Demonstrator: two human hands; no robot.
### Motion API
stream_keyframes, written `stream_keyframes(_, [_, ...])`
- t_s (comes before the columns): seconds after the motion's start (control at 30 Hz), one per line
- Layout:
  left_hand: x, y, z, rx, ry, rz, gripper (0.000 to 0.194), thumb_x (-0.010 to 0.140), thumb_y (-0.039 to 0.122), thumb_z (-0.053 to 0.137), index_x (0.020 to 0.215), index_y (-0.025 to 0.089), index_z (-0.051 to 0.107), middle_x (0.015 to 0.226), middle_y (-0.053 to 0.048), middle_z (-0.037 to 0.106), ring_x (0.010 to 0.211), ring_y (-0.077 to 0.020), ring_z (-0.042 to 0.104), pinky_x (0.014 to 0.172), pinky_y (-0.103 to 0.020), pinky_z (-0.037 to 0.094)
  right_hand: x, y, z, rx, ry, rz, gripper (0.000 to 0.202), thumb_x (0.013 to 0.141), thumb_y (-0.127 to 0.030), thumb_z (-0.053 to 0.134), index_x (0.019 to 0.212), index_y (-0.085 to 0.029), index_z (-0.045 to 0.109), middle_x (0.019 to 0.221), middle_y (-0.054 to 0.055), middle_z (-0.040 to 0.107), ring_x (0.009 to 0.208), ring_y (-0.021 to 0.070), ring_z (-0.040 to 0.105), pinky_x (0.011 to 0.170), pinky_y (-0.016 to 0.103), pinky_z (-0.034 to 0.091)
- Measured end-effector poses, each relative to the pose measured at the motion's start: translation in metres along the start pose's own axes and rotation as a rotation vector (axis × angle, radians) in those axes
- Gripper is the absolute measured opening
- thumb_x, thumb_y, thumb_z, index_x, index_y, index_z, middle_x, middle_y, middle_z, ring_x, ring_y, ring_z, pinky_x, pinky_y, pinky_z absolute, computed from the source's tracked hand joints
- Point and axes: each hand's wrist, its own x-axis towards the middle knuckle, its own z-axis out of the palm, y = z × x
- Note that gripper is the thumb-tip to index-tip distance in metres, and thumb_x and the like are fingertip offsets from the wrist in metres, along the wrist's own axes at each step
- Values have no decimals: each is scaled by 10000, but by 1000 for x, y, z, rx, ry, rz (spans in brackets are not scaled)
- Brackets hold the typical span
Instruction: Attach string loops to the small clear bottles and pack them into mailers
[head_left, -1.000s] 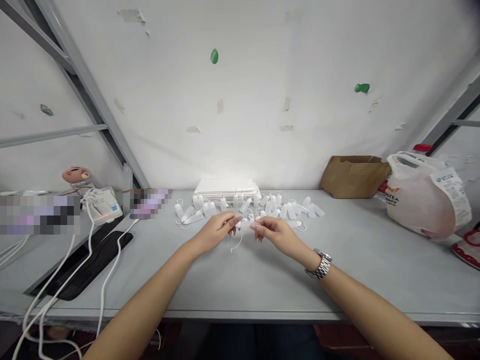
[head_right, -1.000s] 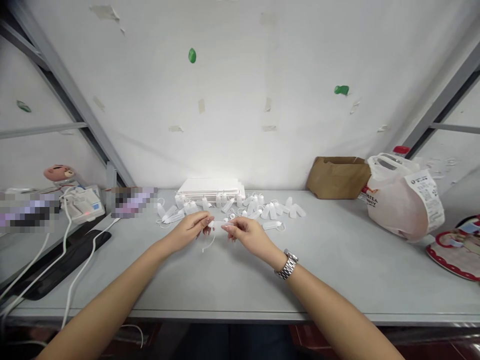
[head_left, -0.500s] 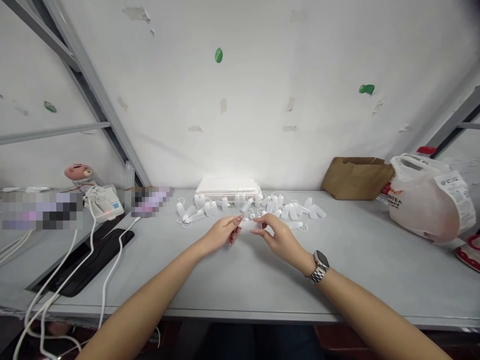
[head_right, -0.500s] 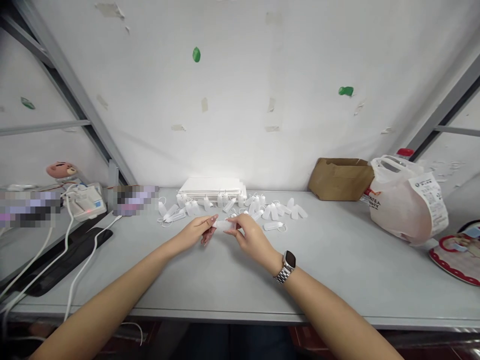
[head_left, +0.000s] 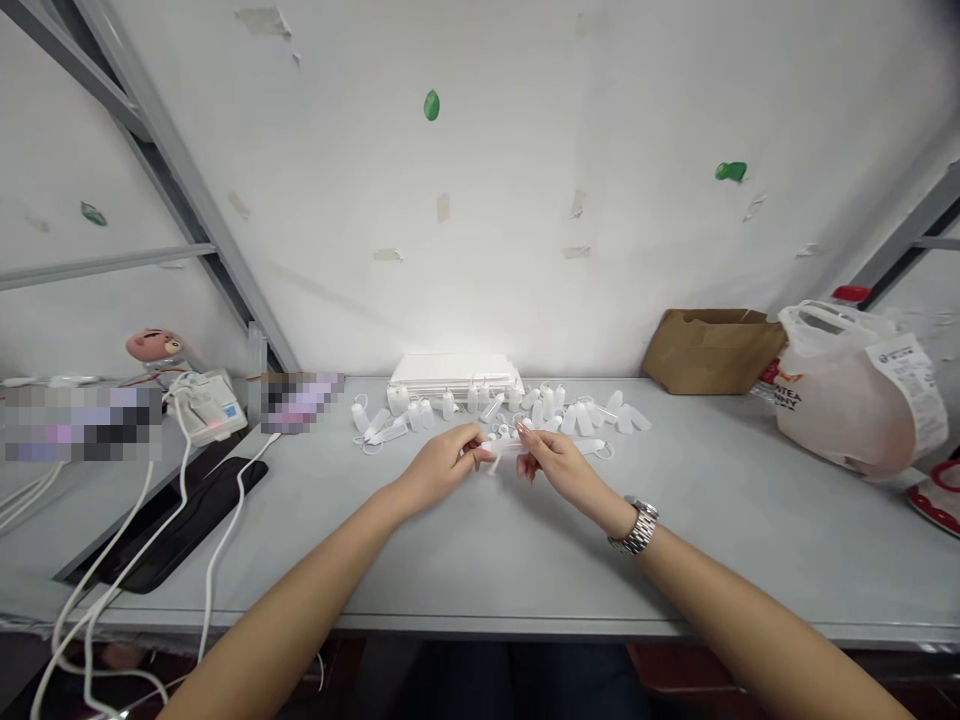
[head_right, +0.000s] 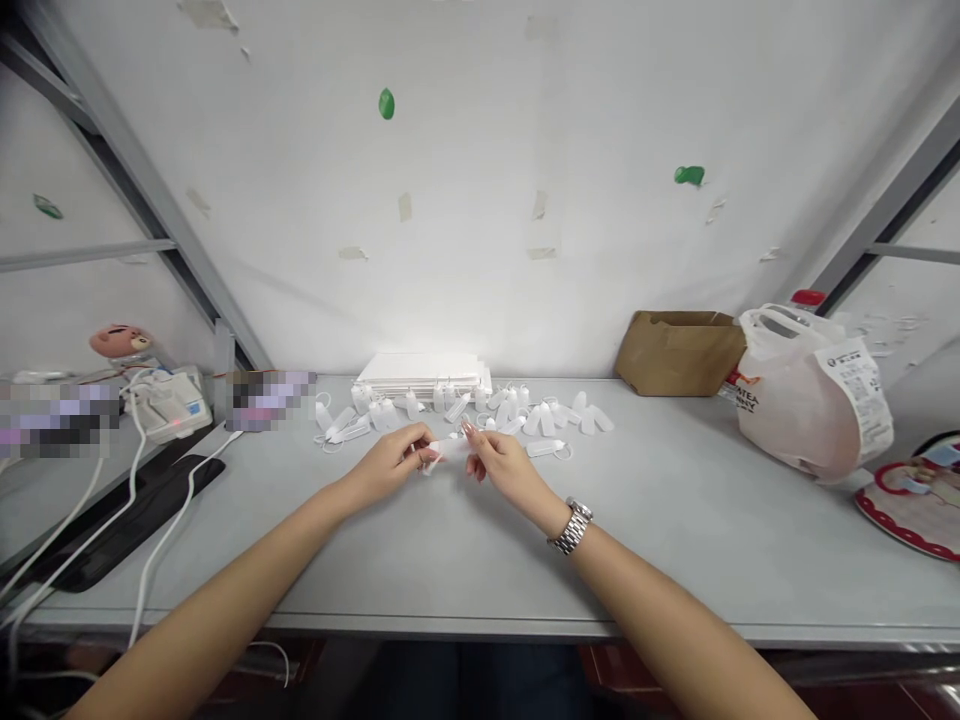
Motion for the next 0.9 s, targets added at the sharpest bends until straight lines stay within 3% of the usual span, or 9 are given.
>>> stream_keyframes(0.1, [2,-2,-1,-65,27,-21,233,823,387,420,701,196,472,607,29,512,579,-125,499,569,-243,381,-2,0,-1,-6,31,-112,354,823,-460,472,1015,-172,543,704,15,571,620,131,560,625,276,455])
stream_keyframes(0.17, [2,-2,-2,-118,37,-25,233,816,400,435,710,196,471,613,30,513,585,-124,508,563,-238,385,-3,-1,-2,-45,37,-190,349,813,-409,514,1096,-206,500,737,9,570,680,140,574,681,294,460])
stream_keyframes(0.3, [2,-1,-2,-106,34,-29,219,785,398,491,711,192,499,650,23,550,612,-126,536,569,-235,396,-4,-3,-5,-95,20,-135,269,826,-429,480,942,-189,520,613,-14,567,563,125,547,599,277,451])
stream_keyframes(0.47, [1,-2,2,-43,6,-21,182,785,359,495,720,193,528,678,16,587,632,-132,554,581,-238,397,-1,-2,-4,-88,-14,24,411,850,-528,349,687,-173,478,497,-18,526,429,100,485,481,245,410])
stream_keyframes(0.53, [2,-2,2,-35,6,-34,184,786,367,492,725,196,526,685,17,590,637,-135,559,586,-242,398,-1,0,-4,-99,-9,11,405,852,-519,356,727,-166,510,531,-10,538,457,105,504,507,254,424])
stream_keyframes(0.7, [2,-4,0,-32,18,-40,196,798,378,476,724,200,506,661,21,585,629,-136,560,580,-238,399,-2,2,-6,-121,-8,-188,308,804,-404,528,1038,-204,513,733,0,556,650,127,569,659,288,457])
stream_keyframes(0.9, [-1,-5,3,228,75,64,108,812,266,469,731,203,502,709,13,595,651,-137,544,592,-238,382,-2,-1,-5,-100,-5,-54,301,818,-477,466,785,-182,514,604,-12,555,535,112,511,564,259,427])
